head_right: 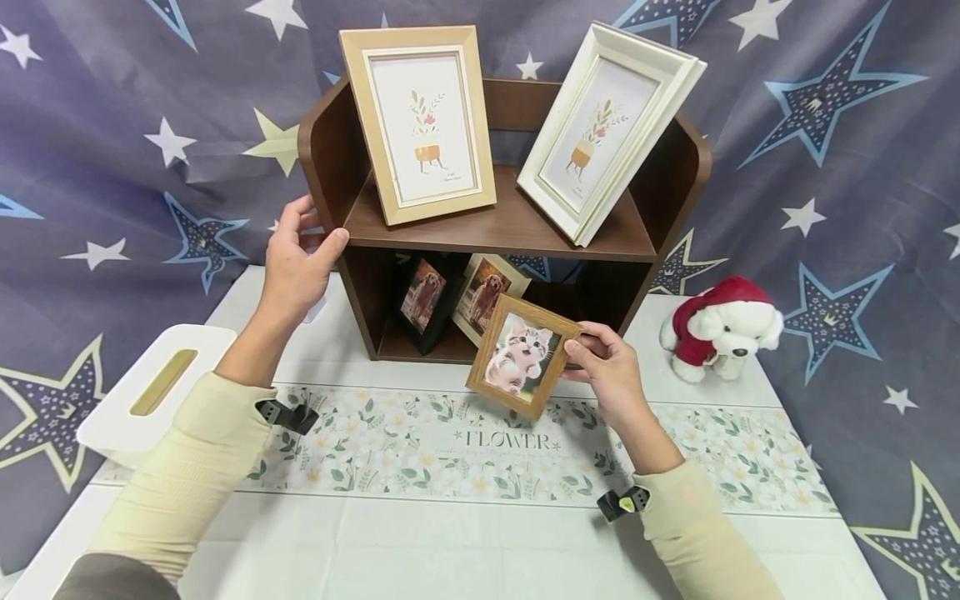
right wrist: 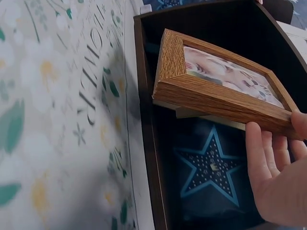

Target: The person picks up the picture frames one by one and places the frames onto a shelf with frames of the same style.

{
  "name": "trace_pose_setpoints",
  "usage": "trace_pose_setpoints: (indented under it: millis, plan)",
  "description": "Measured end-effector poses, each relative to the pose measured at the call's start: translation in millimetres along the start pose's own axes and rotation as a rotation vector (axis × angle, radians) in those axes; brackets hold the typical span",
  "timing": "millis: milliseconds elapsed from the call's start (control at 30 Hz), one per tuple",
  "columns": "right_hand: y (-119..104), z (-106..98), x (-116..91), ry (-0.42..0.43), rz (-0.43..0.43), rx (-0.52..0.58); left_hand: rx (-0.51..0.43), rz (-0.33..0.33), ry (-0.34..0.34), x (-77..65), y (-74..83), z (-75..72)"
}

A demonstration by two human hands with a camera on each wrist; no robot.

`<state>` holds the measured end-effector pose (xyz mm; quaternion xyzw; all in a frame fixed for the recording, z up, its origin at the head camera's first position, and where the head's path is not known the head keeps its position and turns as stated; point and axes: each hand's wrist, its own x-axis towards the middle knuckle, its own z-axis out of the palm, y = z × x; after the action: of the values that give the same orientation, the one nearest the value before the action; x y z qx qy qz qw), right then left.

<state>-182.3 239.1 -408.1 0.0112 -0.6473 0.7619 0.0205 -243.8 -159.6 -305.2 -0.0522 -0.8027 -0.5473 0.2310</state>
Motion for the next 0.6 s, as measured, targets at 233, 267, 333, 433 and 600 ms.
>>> trace_pose_setpoints:
  millis: [233,267,333,433,600]
  plan:
    - [-8,-12,0,0.041,-0.006,-0.010,-0.003,-0.001,-0.003,0.0,0.2,-0.1]
    - [-9,-14,0,0.047,-0.009,-0.006,-0.003,-0.002,-0.003,0.0,0.2,-0.2]
    - [-11,-16,0,0.057,-0.016,0.011,-0.002,-0.001,-0.003,-0.2,0.1,-0.3]
    - [-12,-19,1,0.073,-0.027,0.020,0.002,0.001,0.002,-0.4,-0.3,-0.4]
    - [-13,-22,1,0.112,-0.033,0.021,0.012,0.003,0.006,-0.4,-0.4,-0.2]
